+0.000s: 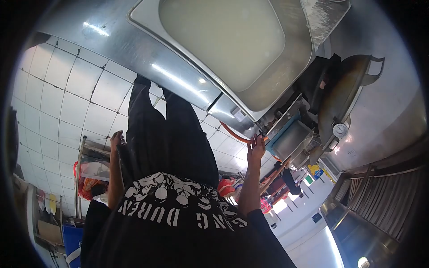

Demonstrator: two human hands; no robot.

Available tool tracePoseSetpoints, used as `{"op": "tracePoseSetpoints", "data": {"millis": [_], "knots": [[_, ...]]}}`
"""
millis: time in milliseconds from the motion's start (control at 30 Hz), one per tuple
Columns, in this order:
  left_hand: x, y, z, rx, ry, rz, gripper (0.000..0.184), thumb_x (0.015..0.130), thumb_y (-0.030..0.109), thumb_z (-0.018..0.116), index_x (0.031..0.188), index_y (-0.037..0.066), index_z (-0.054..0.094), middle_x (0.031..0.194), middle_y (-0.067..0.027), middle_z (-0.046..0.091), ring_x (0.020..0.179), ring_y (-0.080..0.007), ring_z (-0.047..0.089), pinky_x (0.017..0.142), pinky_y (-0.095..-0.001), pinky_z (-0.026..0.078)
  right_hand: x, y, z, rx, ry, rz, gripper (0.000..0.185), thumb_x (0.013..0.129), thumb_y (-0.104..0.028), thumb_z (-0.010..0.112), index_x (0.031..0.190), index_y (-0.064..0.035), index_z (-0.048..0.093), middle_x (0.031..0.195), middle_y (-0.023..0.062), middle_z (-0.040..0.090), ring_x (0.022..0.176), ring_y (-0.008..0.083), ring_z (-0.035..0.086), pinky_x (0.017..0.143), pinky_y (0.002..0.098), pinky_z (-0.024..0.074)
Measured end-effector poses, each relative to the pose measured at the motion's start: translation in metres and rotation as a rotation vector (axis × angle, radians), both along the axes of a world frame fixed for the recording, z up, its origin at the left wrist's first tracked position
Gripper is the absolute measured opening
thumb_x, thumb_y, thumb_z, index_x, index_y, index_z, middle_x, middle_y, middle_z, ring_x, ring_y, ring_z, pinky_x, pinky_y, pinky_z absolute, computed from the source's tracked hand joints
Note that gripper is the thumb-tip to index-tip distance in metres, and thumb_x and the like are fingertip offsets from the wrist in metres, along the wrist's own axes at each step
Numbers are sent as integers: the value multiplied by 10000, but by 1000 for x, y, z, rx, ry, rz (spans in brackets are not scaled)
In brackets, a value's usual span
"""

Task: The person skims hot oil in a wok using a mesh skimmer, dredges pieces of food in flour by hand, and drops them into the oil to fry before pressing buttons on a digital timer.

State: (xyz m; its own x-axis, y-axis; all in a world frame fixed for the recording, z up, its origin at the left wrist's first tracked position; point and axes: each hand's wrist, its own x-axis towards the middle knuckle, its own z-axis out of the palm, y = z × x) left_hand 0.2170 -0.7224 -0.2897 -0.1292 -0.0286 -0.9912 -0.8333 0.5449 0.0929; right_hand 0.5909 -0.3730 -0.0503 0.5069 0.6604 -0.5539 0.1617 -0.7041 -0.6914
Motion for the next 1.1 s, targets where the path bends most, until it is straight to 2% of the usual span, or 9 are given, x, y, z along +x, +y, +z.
{"op": "tracePoseSetpoints", "data": {"millis": [367,433,567,733,900,967,1000,1067,1100], "knots": [[-30,16,9,33,67,9,183,849,219,514,920,56,556,639,33,432,513,-54,393,460,-206,335,11,-2,-7,9,-26,11,345,852,-346,572,1110,-125,513,1099,14,548,936,137,506,752,301,404],[-39,28,12,76,92,-27,226,836,220,521,1005,76,565,681,31,427,532,-47,390,461,-194,332,7,-2,-6,16,-19,13,346,851,-347,573,1110,-126,513,1097,13,549,927,135,510,748,300,404],[-48,43,18,146,128,-39,227,840,220,514,1005,72,563,691,26,426,532,-48,385,459,-191,329,5,-4,-7,30,-21,9,347,847,-344,579,1110,-128,514,1095,12,549,926,136,510,748,295,403],[-45,43,21,142,189,-43,171,858,226,506,873,61,551,585,36,406,481,-55,375,437,-213,327,2,-6,-8,53,-16,27,401,845,-387,562,1151,-138,490,1106,15,547,927,140,511,742,287,404],[-62,31,15,142,351,-240,212,839,226,513,851,24,578,610,-3,474,490,-83,425,460,-251,365,-31,-20,-7,-76,93,-224,318,847,-430,522,989,-146,534,806,-2,535,682,133,515,567,238,405],[-80,46,34,164,469,-332,247,828,240,531,911,15,589,645,-27,510,514,-90,449,476,-255,381,-46,-21,-13,-260,246,-35,271,845,-379,528,924,-120,531,708,3,525,624,129,514,530,226,390],[-91,60,58,182,486,-359,265,824,248,538,942,18,593,666,-39,525,529,-95,460,482,-256,387,-72,-18,4,-355,328,132,250,845,-352,526,891,-107,529,684,6,529,614,125,520,519,221,384],[-114,94,105,337,442,-455,252,826,252,534,945,40,602,697,-48,533,547,-104,471,491,-255,396,-146,7,64,-423,227,539,211,825,-293,534,839,-83,553,718,12,565,669,126,562,535,242,419],[-125,116,140,426,386,-544,242,825,230,511,942,36,597,700,-14,505,566,-81,458,500,-232,400,-166,22,82,-361,235,766,178,837,-244,534,850,-68,559,726,13,577,706,107,571,548,251,432]]}}
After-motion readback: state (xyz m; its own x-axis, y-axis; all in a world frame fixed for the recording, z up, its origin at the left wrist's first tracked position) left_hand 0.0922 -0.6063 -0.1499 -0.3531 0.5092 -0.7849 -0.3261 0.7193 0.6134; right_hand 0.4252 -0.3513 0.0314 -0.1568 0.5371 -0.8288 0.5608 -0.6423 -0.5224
